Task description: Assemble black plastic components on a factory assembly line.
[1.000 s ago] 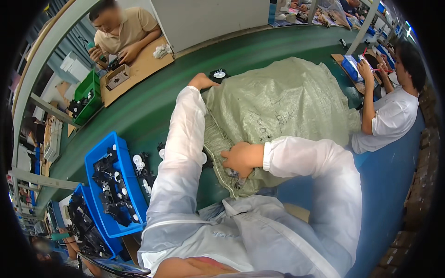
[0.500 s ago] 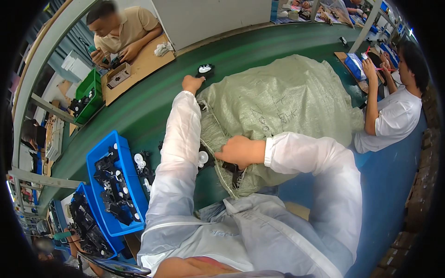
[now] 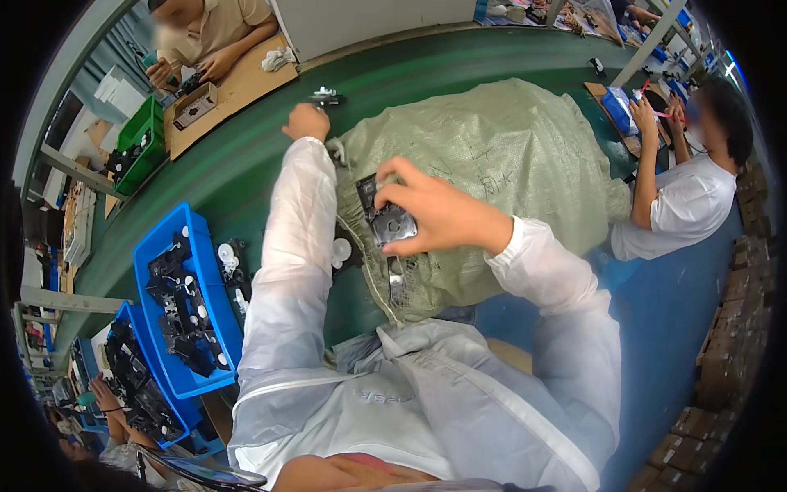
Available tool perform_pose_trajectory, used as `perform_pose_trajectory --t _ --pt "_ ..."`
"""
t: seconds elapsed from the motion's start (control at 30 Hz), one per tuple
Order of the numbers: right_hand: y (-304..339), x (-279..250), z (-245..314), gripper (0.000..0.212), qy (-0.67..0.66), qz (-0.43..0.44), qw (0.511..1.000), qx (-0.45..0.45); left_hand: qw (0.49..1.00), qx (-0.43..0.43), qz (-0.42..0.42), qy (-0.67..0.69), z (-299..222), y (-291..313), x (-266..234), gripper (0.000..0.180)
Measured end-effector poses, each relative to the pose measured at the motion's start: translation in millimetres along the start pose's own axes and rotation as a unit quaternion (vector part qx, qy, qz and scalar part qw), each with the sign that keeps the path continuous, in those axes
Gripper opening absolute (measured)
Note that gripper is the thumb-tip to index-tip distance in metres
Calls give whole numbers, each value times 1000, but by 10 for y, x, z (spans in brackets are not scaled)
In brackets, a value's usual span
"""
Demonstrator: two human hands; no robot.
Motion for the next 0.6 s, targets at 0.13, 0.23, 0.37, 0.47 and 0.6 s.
perform_pose_trajectory --t 0.13,0.23,0.37,0.47,0.6 --pt "283 -129 96 50 -19 -97 994 46 989 126 -81 -11 4 -65 -492 17" --pt "609 -221 24 49 -10 -143 984 103 970 195 -144 27 -81 11 -910 19" --pt "1032 -276 -167 44 -96 -237 948 190 942 216 -157 205 -104 229 -1601 24" --pt "1315 -161 -461 42 -467 -324 816 103 915 213 -174 296 -148 541 -2005 22" --pt "1045 -92 -224 74 -645 -355 673 65 850 197 -141 468 -150 1045 -2311 23"
Point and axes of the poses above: each hand's wrist, its own y-axis away from the middle knuckle, its own x-axis out of the palm, z = x × y, the point moved 2 cm from there along -y, towards the middle knuckle, and after that the axes turned 9 degrees about -x, right-handed, at the moved point
